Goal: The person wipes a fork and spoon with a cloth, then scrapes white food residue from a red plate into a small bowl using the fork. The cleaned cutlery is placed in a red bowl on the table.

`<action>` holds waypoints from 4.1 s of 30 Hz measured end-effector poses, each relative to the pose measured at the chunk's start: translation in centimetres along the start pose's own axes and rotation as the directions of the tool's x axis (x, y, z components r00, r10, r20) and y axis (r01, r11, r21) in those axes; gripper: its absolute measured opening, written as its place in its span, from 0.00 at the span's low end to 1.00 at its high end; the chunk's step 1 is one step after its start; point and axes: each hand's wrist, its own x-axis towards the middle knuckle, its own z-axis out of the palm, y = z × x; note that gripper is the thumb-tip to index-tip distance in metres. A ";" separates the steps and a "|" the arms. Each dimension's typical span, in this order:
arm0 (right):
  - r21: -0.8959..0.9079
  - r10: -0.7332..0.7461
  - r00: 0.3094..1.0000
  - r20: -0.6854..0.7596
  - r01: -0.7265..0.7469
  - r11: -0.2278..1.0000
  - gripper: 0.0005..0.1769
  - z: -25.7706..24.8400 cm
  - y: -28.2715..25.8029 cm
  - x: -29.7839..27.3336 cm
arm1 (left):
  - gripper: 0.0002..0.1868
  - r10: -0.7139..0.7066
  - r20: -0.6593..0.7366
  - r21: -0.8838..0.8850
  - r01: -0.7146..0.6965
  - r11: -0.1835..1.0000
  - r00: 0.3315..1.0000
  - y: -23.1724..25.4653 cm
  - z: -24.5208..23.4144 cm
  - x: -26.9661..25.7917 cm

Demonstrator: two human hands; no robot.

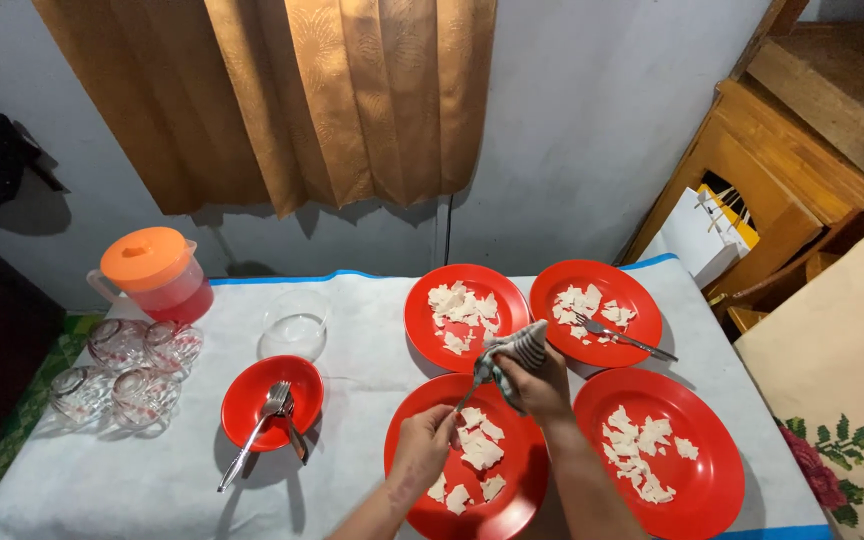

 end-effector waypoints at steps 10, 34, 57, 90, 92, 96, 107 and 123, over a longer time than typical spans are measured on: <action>0.602 0.307 0.940 -0.152 -0.158 0.783 0.18 4.1 2.9 -2.4 | 0.15 0.040 -0.018 -0.320 -0.044 0.946 0.999 -1.6 4.2 0.3; 0.570 0.364 0.930 -0.045 -0.275 0.774 0.18 6.3 2.3 -3.1 | 0.15 0.041 -0.109 -0.268 -0.069 0.961 0.993 -1.8 2.3 -0.7; 0.462 0.480 0.876 0.042 -0.443 0.769 0.18 8.6 1.0 -5.3 | 0.18 -0.031 -0.125 -0.390 -0.020 0.921 0.992 -3.2 -0.5 -3.0; -0.457 0.435 0.708 0.556 -0.176 0.872 0.14 21.7 0.9 -8.3 | 0.12 -0.053 -0.659 0.055 0.117 0.992 0.751 -10.5 -18.8 -7.6; -0.452 0.454 0.703 0.547 -0.209 0.867 0.13 22.4 0.7 -8.2 | 0.13 -0.002 -0.687 0.130 0.125 0.984 0.727 -13.1 -20.0 -6.3; -0.440 0.470 0.669 0.575 -0.231 0.868 0.18 23.5 0.5 -7.9 | 0.11 0.115 -0.763 0.285 0.172 0.943 0.636 -16.3 -21.7 -4.4; -0.474 0.639 0.524 0.563 -0.428 0.769 0.14 25.1 1.3 -5.6 | 0.12 -0.185 -0.611 0.248 0.408 0.879 0.770 -14.3 -23.4 -3.7; -0.486 0.668 0.420 0.615 -0.465 0.740 0.06 25.6 2.8 -2.4 | 0.13 0.313 -0.679 0.506 0.115 0.855 0.664 -24.0 -22.6 0.6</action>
